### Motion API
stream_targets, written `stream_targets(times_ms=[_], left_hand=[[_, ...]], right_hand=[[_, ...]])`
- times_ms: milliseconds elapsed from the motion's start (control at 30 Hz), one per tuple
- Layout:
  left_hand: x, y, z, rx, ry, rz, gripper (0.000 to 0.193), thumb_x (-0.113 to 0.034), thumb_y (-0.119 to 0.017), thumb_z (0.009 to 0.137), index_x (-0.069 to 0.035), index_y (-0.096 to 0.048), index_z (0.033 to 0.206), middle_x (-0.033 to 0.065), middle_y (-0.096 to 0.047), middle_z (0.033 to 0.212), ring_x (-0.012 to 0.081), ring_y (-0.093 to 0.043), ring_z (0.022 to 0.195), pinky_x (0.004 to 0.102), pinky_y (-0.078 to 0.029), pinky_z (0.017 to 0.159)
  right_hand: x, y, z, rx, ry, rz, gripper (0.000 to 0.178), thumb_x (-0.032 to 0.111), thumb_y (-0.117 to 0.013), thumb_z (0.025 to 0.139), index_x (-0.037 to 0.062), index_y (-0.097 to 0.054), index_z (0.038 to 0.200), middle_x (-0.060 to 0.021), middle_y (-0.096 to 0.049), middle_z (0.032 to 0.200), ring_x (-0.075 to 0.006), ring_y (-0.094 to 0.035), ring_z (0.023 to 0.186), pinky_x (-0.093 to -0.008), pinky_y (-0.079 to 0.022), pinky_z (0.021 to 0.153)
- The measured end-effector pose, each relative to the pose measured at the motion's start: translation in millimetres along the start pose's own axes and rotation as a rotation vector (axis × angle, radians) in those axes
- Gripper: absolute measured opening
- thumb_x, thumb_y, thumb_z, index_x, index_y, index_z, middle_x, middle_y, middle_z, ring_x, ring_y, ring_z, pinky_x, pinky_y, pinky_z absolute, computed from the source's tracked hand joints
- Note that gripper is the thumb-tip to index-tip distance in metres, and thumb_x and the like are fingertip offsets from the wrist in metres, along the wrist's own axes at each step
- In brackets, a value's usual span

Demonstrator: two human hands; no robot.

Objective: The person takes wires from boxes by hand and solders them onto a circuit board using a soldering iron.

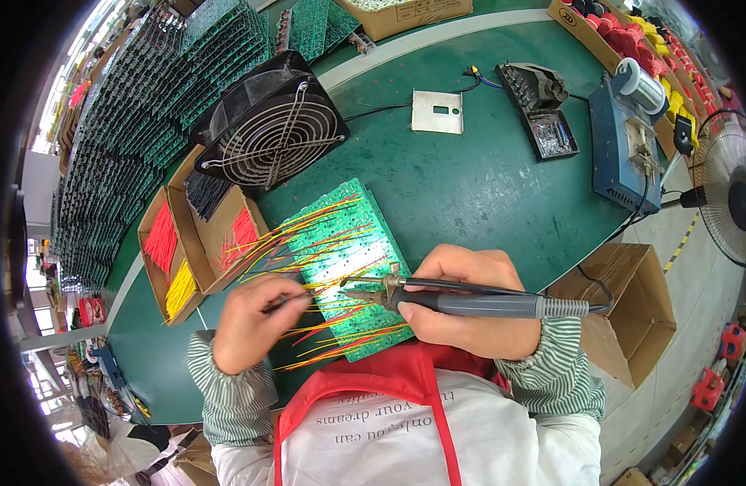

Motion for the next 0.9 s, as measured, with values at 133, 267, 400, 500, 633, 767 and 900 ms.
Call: stream_targets(times_ms=[133, 267, 400, 500, 633, 767, 900], left_hand=[[-3.7, 41.1, -13.1, -0.405, 0.143, 0.281, 0.010, -0.008, -0.066, 0.081, -0.001, -0.066, 0.088, 0.0141, -0.066, 0.082, 0.0294, -0.064, 0.072, 0.0362, -0.050, 0.066], [-23.0, 8.1, -3.3, -0.184, -0.040, 0.150, 0.010, -0.004, -0.069, 0.078, 0.001, -0.065, 0.086, 0.0099, -0.064, 0.075, 0.0173, -0.060, 0.062, 0.0273, -0.047, 0.055], [-24.4, -17.4, 8.2, -0.086, -0.074, 0.095, 0.010, -0.006, -0.070, 0.077, 0.000, -0.064, 0.082, 0.0096, -0.060, 0.072, 0.0192, -0.057, 0.057, 0.0292, -0.044, 0.052], [-20.9, -22.4, 13.6, -0.072, -0.090, 0.072, 0.010, -0.006, -0.070, 0.077, 0.001, -0.063, 0.081, 0.0092, -0.059, 0.071, 0.0190, -0.055, 0.055, 0.0296, -0.043, 0.051], [-20.4, -22.1, 16.3, -0.015, -0.038, 0.064, 0.011, -0.010, -0.068, 0.078, -0.001, -0.064, 0.081, 0.0101, -0.060, 0.074, 0.0241, -0.058, 0.062, 0.0331, -0.045, 0.055], [-18.9, -22.1, 18.7, 0.004, -0.075, 0.070, 0.012, -0.008, -0.071, 0.077, 0.001, -0.063, 0.081, 0.0084, -0.057, 0.071, 0.0190, -0.055, 0.056, 0.0286, -0.043, 0.051], [-19.3, -20.3, 19.8, 0.014, -0.088, 0.050, 0.011, -0.008, -0.071, 0.077, 0.000, -0.063, 0.081, 0.0083, -0.057, 0.071, 0.0192, -0.055, 0.056, 0.0284, -0.043, 0.051]], right_hand=[[-0.4, 3.8, -4.1, -0.004, -0.015, -0.019, 0.017, 0.009, -0.073, 0.074, 0.0018, -0.059, 0.079, -0.0021, -0.059, 0.060, -0.0061, -0.055, 0.053, -0.0232, -0.042, 0.048], [-2.5, 6.9, -7.6, -0.029, -0.056, 0.028, 0.016, 0.008, -0.073, 0.075, 0.0019, -0.059, 0.078, -0.0016, -0.060, 0.060, -0.0054, -0.054, 0.053, -0.0232, -0.042, 0.048], [-1.0, 7.5, -6.7, -0.032, -0.077, 0.045, 0.015, 0.008, -0.072, 0.075, 0.0018, -0.059, 0.078, -0.0015, -0.060, 0.060, -0.0055, -0.054, 0.054, -0.0231, -0.042, 0.048], [-1.3, 8.7, -6.2, -0.028, -0.051, 0.020, 0.015, 0.008, -0.072, 0.075, 0.0019, -0.059, 0.079, -0.0016, -0.060, 0.061, -0.0054, -0.054, 0.054, -0.0230, -0.042, 0.048], [-4.8, 7.5, -3.8, -0.014, -0.063, 0.025, 0.016, 0.009, -0.073, 0.075, 0.0018, -0.058, 0.078, -0.0015, -0.060, 0.061, -0.0054, -0.054, 0.054, -0.0230, -0.041, 0.048], [-6.2, 6.3, -0.2, -0.012, -0.024, -0.011, 0.017, 0.009, -0.073, 0.074, 0.0017, -0.058, 0.078, -0.0016, -0.060, 0.060, -0.0052, -0.054, 0.054, -0.0228, -0.041, 0.048], [-4.3, 6.3, 1.5, 0.000, -0.013, -0.025, 0.017, 0.009, -0.073, 0.074, 0.0016, -0.058, 0.078, -0.0018, -0.059, 0.060, -0.0053, -0.054, 0.053, -0.0228, -0.041, 0.047]])
Point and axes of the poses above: each hand's wrist, its own z-axis towards the middle knuckle, its own y-axis out of the back of the hand, x = y × z, the point moved 5 cm from there along z, towards the middle knuckle
